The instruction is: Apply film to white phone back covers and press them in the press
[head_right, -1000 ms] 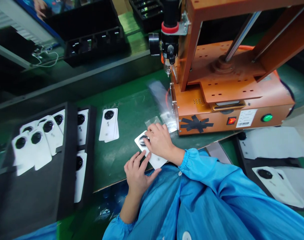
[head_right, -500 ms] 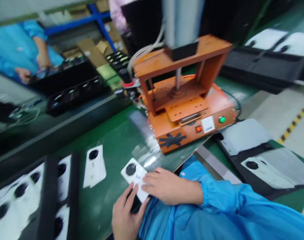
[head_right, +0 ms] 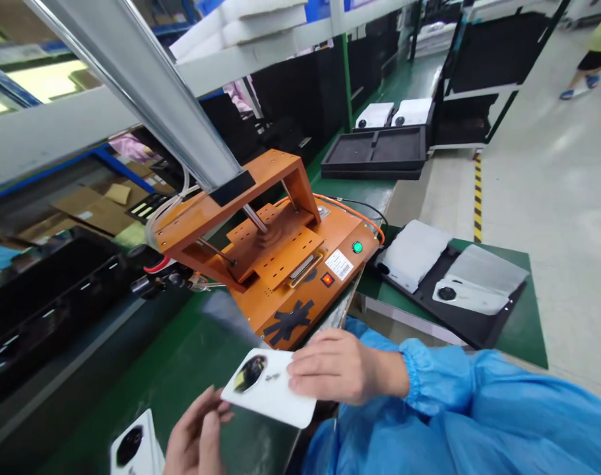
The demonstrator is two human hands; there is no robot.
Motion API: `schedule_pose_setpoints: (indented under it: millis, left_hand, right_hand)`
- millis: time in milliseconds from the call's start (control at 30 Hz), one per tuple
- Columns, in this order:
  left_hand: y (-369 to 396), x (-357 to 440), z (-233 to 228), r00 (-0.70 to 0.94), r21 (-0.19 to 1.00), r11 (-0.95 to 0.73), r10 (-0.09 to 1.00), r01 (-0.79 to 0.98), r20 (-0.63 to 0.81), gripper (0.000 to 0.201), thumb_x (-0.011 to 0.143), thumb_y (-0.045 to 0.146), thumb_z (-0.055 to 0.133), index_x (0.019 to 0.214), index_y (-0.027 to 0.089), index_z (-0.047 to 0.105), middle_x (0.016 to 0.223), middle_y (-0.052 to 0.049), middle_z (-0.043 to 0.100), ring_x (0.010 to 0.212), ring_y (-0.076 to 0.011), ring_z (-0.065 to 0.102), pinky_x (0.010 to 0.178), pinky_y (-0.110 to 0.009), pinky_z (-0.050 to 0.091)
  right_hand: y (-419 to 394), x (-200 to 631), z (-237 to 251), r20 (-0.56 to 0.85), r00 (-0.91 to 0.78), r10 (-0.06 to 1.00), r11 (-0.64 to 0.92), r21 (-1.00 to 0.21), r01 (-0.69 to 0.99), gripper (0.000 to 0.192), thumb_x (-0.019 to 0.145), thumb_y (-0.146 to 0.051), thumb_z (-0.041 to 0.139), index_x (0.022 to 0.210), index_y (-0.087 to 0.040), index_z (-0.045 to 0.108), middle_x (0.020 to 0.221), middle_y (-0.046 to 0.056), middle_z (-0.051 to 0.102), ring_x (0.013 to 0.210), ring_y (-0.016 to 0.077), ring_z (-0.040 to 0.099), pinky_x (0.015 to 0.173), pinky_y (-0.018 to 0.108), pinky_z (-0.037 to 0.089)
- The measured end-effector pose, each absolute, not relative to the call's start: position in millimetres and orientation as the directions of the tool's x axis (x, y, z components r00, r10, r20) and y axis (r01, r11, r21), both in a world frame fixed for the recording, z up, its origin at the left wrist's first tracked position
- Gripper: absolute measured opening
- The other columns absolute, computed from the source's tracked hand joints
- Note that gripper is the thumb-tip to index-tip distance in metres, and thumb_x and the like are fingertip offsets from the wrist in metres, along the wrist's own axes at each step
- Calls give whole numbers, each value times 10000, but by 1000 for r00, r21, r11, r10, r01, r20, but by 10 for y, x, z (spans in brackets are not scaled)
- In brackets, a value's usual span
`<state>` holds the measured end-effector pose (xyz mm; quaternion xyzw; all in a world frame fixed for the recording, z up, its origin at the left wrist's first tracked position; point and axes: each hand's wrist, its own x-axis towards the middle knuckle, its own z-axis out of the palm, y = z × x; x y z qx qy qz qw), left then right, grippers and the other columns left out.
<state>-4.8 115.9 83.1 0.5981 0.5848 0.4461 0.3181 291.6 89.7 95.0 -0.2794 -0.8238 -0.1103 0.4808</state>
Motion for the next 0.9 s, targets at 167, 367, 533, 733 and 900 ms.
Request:
schedule_pose_setpoints:
  millis: [167,367,533,733,900]
  left_hand:
    - [1743,586,1139,241,815,-382,922,436,303,248,944,437,605,964,223,727,1092,-63,691,1041,-216,654,955,-337,517]
    - [2261,1043,1022,362,841,-399,893,365,267,314,942,484,589,958,199,718,982,-58,702,880,-192,680,819,-313,548]
    - [2318,1145,918,343,799,-426,892,425,294,300,927,484,608,946,209,727,937,-44,703,889,-189,666,847,-306,516]
    - [2290,1134,920,357,761,-454,882,463,309,299,927,496,601,928,228,733,959,-39,714,906,-195,667,850,-303,513]
    - [2355,1085,843,369,747,-461,878,479,305,367,906,558,598,943,221,739,978,-59,732,891,-220,686,875,-337,543]
  right_hand:
    - [634,3405,1154,872,-286,397,693,-80,716,239,993,-166,495,1073,-77,701,1069,151,773,1142,211,705,883,359,573]
    - [429,3746,1184,892,-172,417,490,-61,869,231,984,-180,528,1140,-144,694,1058,112,785,1099,200,727,857,347,586]
    - [414,3919,1112,889,-133,439,419,-71,905,248,968,-153,560,1181,-163,686,1112,108,775,1100,202,726,859,350,583]
    - [493,3954,1109,873,-180,453,431,-38,902,253,982,-138,531,1184,-142,683,1116,116,772,1121,198,715,886,348,573]
    - [525,3948,1114,893,-178,413,415,-11,910,251,1000,-153,490,1158,-135,685,1058,106,782,1092,182,723,870,339,574]
